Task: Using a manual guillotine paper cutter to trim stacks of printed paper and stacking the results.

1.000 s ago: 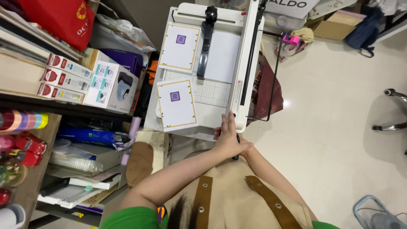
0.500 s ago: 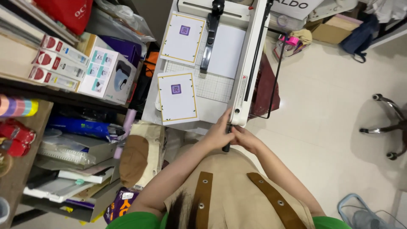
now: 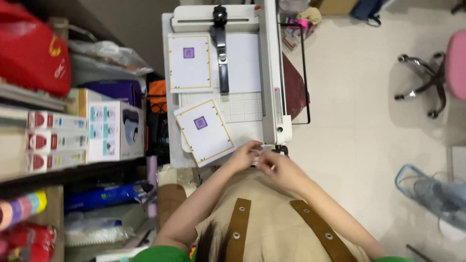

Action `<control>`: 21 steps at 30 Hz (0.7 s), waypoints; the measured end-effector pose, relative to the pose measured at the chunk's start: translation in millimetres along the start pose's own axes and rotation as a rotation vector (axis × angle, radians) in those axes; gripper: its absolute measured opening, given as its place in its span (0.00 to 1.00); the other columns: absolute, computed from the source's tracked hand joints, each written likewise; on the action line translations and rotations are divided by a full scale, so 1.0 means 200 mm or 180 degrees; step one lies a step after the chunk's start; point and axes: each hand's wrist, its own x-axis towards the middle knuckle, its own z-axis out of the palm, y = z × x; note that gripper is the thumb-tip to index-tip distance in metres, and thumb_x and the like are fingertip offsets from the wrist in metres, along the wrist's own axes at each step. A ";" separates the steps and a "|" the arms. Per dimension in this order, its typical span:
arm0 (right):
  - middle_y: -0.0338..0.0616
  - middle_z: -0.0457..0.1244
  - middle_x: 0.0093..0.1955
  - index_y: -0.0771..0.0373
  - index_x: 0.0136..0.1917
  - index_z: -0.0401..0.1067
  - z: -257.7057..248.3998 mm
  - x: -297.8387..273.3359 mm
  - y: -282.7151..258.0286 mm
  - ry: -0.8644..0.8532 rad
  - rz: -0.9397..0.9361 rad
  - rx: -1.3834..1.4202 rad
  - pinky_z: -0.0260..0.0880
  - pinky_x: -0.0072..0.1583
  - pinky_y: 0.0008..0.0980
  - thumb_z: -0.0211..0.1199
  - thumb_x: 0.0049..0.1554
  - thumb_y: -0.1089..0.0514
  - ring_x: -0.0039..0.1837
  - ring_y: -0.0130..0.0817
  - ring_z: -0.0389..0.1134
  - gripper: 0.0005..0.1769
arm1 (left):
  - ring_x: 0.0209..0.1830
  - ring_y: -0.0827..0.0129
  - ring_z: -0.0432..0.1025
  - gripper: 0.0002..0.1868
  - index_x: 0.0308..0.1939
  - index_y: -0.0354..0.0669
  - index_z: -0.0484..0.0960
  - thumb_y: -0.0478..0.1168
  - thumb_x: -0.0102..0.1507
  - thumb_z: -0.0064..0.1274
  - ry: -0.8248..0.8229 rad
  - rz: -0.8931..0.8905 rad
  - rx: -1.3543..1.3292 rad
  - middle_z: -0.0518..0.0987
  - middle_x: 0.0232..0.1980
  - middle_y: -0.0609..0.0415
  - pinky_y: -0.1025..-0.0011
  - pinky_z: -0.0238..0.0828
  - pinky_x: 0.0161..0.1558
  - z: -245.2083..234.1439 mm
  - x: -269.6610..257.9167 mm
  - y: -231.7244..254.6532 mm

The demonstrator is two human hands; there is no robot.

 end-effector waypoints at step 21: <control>0.60 0.70 0.47 0.71 0.57 0.72 0.35 0.11 0.42 0.0167 0.1215 0.3658 0.78 0.52 0.47 0.64 0.61 0.44 0.45 0.47 0.76 0.26 | 0.63 0.38 0.71 0.27 0.68 0.39 0.70 0.42 0.66 0.57 0.1019 0.0609 0.2285 0.72 0.64 0.34 0.46 0.73 0.61 -1.15 1.13 0.43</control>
